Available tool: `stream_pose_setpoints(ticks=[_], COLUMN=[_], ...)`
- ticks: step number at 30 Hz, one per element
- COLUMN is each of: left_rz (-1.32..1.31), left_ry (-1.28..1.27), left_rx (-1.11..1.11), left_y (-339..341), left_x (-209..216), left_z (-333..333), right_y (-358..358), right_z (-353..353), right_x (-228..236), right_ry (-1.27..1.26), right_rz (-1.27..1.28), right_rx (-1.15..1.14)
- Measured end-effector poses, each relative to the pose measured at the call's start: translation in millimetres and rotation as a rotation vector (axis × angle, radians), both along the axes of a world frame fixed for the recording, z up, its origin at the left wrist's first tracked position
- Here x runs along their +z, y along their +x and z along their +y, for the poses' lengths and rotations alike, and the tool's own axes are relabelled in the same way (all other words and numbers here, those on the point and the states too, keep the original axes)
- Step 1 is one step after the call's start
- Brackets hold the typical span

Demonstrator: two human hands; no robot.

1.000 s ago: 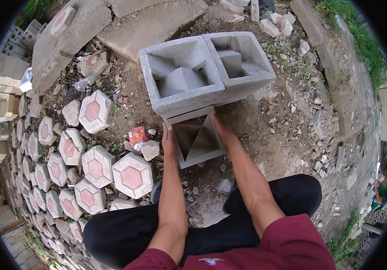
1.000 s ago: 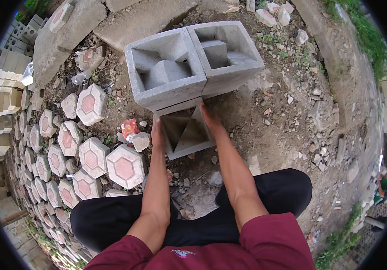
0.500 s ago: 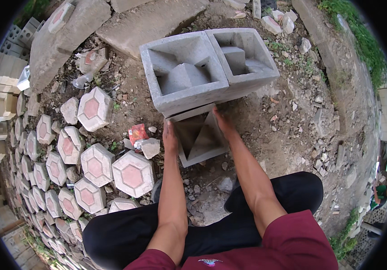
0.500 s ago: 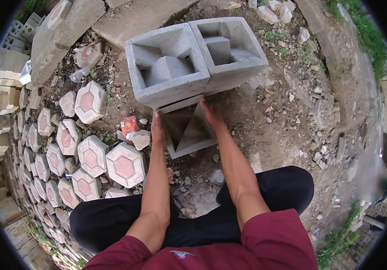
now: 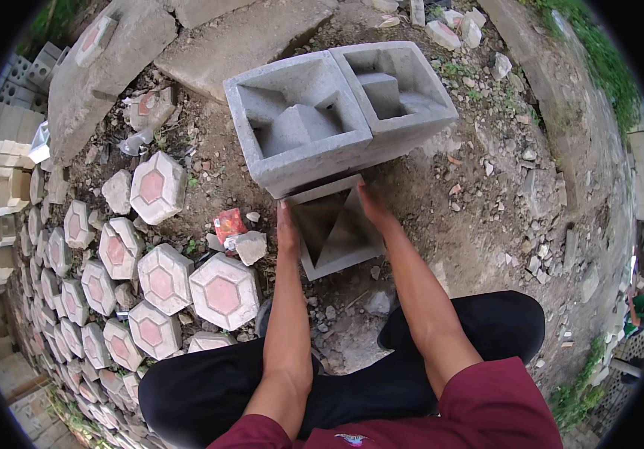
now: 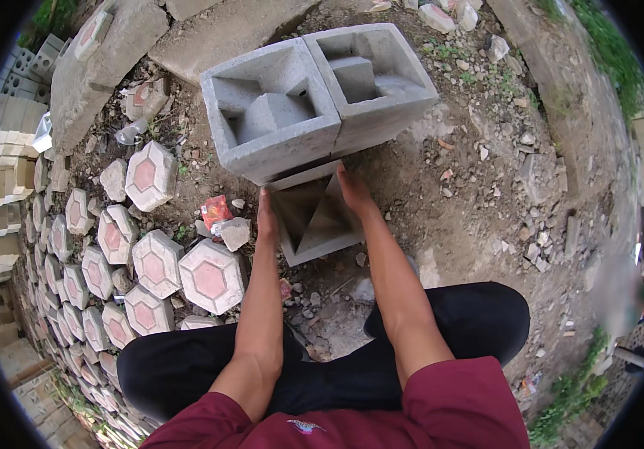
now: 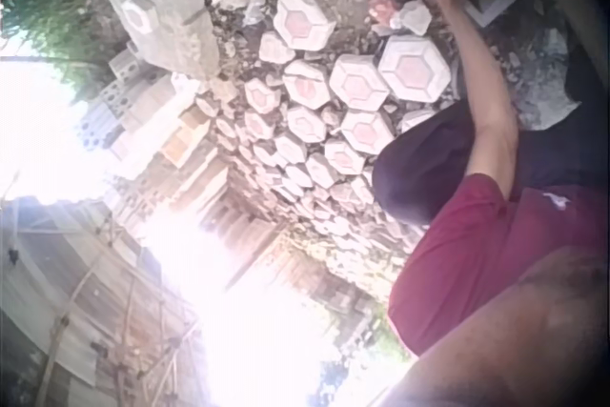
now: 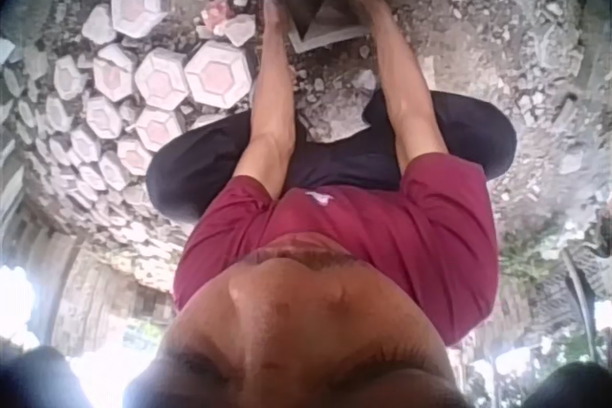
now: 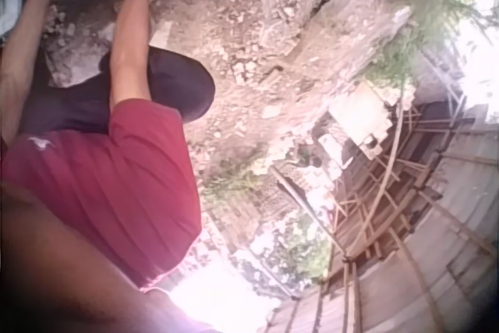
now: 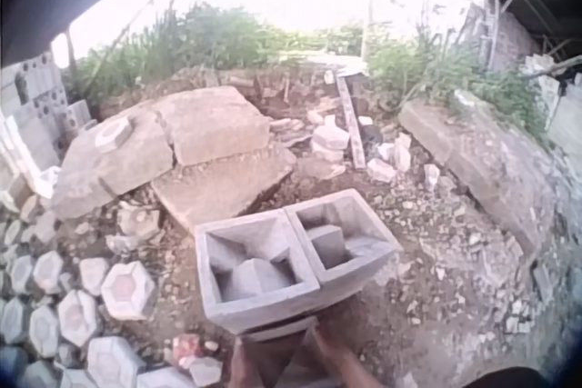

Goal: The person picks up decorative concrete vent blocks from a pile and arranges them in a stacked pattern on the ground.

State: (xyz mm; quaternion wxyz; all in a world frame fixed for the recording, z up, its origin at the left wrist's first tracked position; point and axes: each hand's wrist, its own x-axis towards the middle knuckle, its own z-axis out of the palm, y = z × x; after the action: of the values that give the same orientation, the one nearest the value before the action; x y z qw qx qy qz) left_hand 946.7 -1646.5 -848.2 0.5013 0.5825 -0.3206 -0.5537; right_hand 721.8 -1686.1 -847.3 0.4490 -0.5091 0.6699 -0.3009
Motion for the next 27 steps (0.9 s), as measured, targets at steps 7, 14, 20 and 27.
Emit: stream_pose_setpoints(ticks=[7,14,20,27], left_rz=[-0.028,-0.092,-0.356,-0.528], left_ry=[0.069,0.095,-0.045,0.058], left_rx=[0.008,0.014,0.26,0.049], left_y=[2,1,-2,11], left_x=[-11,-9,11,-6], left_z=[33,39,-1,-27], right_y=[1,-11,46,61], right_z=[43,23,-40,-33], right_x=[19,15,49,29], right_ry=[0.134,0.211,-0.276,-0.166], right_rz=[-0.156,0.236,0.345,0.671], right_rx=[-0.124,-0.141,0.083,0.48])
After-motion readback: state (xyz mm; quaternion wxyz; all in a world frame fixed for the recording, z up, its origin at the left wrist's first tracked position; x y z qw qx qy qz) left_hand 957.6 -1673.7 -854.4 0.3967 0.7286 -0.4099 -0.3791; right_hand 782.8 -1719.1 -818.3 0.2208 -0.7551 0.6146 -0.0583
